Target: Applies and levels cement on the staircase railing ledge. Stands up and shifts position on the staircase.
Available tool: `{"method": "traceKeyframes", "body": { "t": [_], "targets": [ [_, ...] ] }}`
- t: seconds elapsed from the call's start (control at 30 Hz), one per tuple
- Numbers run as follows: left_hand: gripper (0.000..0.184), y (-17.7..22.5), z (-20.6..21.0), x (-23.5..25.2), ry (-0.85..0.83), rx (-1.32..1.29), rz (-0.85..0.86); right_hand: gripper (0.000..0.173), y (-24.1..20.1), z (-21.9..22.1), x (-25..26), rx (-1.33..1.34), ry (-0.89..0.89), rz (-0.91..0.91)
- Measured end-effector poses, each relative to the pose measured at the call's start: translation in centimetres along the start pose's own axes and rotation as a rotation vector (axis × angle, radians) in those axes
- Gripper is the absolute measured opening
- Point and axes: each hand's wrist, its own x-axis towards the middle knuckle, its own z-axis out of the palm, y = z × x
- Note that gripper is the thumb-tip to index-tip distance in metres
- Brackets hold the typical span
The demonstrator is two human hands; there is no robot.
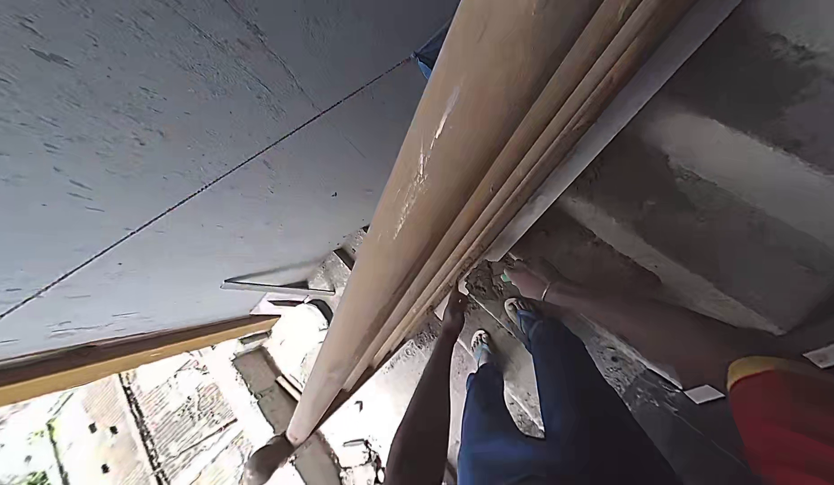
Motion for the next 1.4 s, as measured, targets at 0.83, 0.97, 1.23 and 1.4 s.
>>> {"method": "traceKeyframes", "body": {
  "t": [0.83,0.97,1.23,1.4],
  "targets": [
    [0.039,-4.7,4.2,12.3,0.319,0.012,-0.040,0.027,-1.7,4.6,5.4,0.108,0.493,0.334],
    [0.042,-4.3,3.9,11.9,0.299,0.149,-0.045,0.040,-1.0,10.3,4.2,0.501,0.343,0.435],
    [0.044,-8.2,2.7,7.8,0.240,0.232,0.064,0.039,-6.3,22.6,3.6,0.820,0.853,0.540],
    [0.034,-10.2,1.6,0.0,0.124,0.547,0.055,0.048,-5.6,25.5,5.9,1.046,0.329,0.636]
  ]
}}
